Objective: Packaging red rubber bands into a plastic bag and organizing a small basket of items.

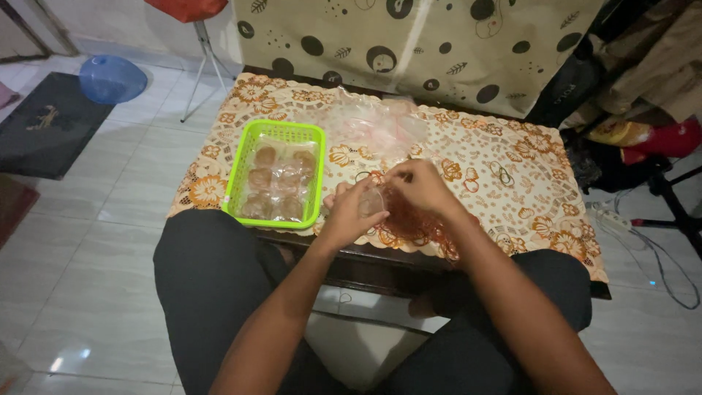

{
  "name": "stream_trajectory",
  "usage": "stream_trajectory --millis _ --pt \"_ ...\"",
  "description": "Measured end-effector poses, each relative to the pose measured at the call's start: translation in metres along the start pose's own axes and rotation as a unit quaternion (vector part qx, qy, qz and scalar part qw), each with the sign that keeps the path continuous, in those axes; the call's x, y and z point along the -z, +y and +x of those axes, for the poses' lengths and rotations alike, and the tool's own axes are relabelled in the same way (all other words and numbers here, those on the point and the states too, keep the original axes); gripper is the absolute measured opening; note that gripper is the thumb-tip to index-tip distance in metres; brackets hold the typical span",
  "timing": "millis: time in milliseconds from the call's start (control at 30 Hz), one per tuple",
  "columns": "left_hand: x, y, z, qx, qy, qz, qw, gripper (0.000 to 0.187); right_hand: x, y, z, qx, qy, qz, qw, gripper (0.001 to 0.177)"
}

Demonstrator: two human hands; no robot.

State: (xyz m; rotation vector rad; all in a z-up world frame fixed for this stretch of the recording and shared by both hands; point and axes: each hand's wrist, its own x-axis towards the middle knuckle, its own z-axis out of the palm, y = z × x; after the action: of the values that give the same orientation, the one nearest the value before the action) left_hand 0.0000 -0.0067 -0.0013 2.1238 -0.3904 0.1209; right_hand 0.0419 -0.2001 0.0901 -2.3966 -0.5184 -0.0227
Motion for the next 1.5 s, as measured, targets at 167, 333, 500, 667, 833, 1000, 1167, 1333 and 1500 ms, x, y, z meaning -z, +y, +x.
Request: stream_trajectory --millis 167,333,500,667,833,1000,1167,1333,1500 --pt "-0.004 -0.01 0.002 0.004 -0.005 -0.003 1.0 0.086 0.004 0.041 0.007 -0.087 0.005 -0.061 0.994 0.014" --pt "-0.006 -0.017 -0.001 0.023 -0.012 -0.001 1.0 0.088 -0.014 0.093 0.021 -0.167 -0.017 -0.14 0.976 0.019" --pt "-0.011 -0.026 0.001 0.041 -0.028 0.033 0.998 0.088 -0.044 0.165 0.04 -0.216 -0.035 -0.223 0.95 0.021" --pt "-0.014 -0.033 0.002 0.051 -0.025 0.012 0.998 0.087 -0.049 0.153 0.048 -0.191 -0.041 -0.269 0.943 0.027" --pt "-0.013 -0.029 0.003 0.054 -0.026 0.001 0.998 0.089 -0.052 0.148 0.051 -0.171 -0.069 -0.317 0.93 0.022" --pt "-0.007 -0.02 -0.001 0.041 -0.028 0.015 0.999 0.087 -0.051 0.184 0.053 -0.217 -0.055 -0.22 0.949 0.027" --pt "-0.014 -0.028 0.005 0.044 -0.022 0.02 0.999 0.086 -0.014 0.157 0.048 -0.228 -0.053 -0.165 0.958 0.02" --pt "-0.017 -0.033 0.008 0.046 -0.03 0.025 0.998 0.089 0.027 0.108 0.039 -0.191 -0.067 -0.181 0.962 0.02" --pt "0.002 -0.008 0.001 0.032 -0.013 0.018 0.999 0.086 0.025 0.114 0.016 -0.173 -0.06 -0.138 0.973 0.016"
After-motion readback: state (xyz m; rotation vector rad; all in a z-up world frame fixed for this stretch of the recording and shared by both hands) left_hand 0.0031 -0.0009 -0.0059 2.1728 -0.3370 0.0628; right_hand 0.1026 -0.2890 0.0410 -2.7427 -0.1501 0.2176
